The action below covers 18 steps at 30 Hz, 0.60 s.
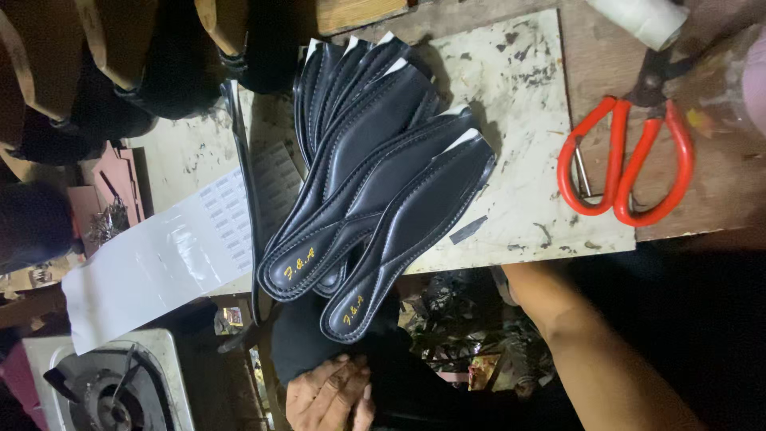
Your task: The person sits on the floor of a shoe workshop and sorts stacks of beige insoles and black sandal soles, pairing and aligning them by type and color. They fan through the stacks, match pieces together, and place the sorted piles on the workbench and shelf.
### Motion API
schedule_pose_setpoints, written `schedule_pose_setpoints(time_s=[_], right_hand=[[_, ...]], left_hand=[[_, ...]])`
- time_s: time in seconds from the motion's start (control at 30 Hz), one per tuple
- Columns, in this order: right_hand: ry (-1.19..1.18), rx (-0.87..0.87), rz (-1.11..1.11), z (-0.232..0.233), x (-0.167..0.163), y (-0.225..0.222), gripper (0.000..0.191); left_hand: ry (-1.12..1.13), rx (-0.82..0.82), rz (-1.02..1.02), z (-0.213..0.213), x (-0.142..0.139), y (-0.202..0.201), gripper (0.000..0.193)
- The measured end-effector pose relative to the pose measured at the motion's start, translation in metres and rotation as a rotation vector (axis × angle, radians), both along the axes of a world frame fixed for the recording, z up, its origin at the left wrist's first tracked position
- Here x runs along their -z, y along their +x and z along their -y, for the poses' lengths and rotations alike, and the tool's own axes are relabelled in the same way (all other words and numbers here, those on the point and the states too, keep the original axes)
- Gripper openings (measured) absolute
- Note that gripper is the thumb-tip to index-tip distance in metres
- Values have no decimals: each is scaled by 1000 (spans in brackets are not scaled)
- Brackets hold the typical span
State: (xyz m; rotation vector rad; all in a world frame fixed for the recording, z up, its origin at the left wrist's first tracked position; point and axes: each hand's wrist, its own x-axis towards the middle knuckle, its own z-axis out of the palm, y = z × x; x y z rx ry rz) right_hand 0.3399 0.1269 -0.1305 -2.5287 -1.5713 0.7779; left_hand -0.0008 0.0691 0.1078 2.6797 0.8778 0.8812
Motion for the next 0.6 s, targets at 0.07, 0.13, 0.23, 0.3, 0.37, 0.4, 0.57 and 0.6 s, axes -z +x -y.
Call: schedule_pose_setpoints(time_s=[0.07,0.13,0.23,0.3,0.37,0.4,0.57,0.6], right_hand=[[6,10,5,-2,4,2,47],[19,21,9,-3,8,5,46],[36,39,15,1,14,10,46],[42,48,13,6,19,14,46],[51,63,19,15,26,18,46],[54,64,14,20,29,18,46],[67,76,2,47,36,20,45],[69,76,2,51,36,22,45]], left_hand=[[82,56,70,-5,17,-6,25],[112,80,26,-3,32,-20,18],[243,158,-9,2,65,-44,15],[359,372,-51,-4,92,-68,13],[388,505,-86,-8,117,-93,13],[382,535,-108,-8,129,-103,13],[319,558,-139,-4,152,-126,15],[301,557,-144,-4,148,-122,15]])
